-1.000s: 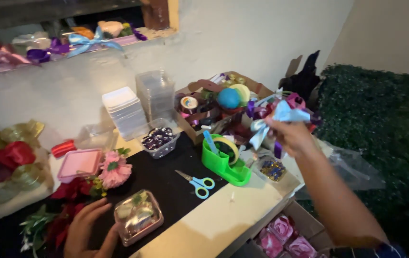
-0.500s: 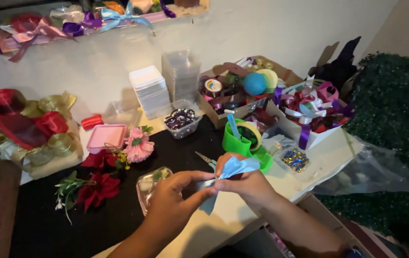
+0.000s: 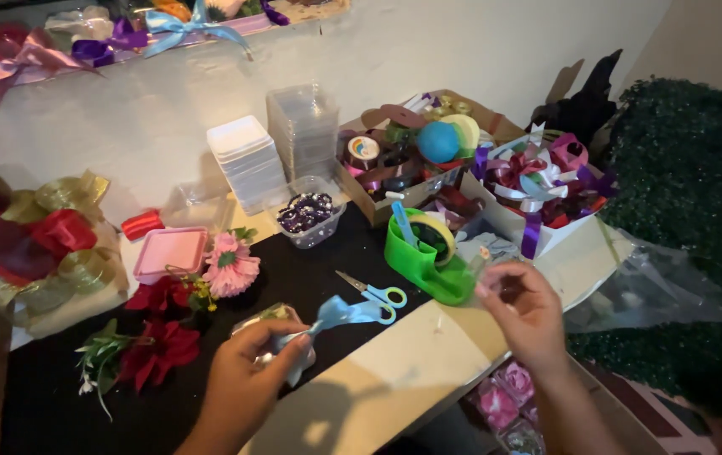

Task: Arranging artificial flowers and small items into decorative gift boxes and securing them with ribbons and tape.

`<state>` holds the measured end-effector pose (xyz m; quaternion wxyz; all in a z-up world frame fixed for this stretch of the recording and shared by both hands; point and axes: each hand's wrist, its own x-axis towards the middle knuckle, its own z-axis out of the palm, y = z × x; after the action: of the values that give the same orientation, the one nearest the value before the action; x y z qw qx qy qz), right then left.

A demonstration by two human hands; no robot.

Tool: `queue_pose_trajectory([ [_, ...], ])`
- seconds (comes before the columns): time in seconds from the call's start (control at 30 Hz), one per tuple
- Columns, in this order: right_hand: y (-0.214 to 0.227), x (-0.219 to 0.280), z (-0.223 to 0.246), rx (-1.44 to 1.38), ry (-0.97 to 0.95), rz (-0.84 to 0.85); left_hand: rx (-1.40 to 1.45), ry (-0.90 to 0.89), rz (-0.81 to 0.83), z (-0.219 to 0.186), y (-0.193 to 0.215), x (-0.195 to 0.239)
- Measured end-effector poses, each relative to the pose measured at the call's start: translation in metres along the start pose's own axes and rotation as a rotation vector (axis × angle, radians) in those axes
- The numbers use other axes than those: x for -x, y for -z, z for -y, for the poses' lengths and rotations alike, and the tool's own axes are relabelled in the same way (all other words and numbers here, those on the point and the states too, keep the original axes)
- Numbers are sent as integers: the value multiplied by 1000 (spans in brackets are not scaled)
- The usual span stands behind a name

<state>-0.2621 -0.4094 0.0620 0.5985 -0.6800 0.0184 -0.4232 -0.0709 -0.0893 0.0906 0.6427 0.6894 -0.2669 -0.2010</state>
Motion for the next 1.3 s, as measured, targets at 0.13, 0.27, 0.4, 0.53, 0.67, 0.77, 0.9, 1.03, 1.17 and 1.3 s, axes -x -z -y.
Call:
queue_pose_trajectory([
  [0.13, 13, -11, 14, 438, -8, -150, 60, 12, -12, 20, 10, -1],
  [0.27, 33, -42, 4, 710, -37, 36, 63, 8, -74, 44, 17, -3],
  [0.4, 55, -80, -33, 692, -144, 260, 14, 26, -152, 72, 27, -8],
  [0.53, 54, -100, -47, 607, -640, 304, 10, -14, -179, 88, 39, -16],
  [0.67, 61, -104, -55, 414, -785, 389, 74, -55, -227, 100, 48, -19],
  [0.77, 62, -101, -54, 354, -814, 374, 28, -79, -252, 98, 51, -17],
  [0.9, 76, -97, -52, 117, -812, 308, -39, -232, -272, 121, 54, -25],
  [1.03, 71, -68, -35, -97, -806, 235, 13, -135, -270, 97, 46, -12],
  [1.17, 63, -46, -35, -145, -679, 95, 101, -111, -205, 77, 42, -8],
  [1.3, 58, -28, -44, -223, -697, -97, 76, -68, -191, 63, 41, -7],
])
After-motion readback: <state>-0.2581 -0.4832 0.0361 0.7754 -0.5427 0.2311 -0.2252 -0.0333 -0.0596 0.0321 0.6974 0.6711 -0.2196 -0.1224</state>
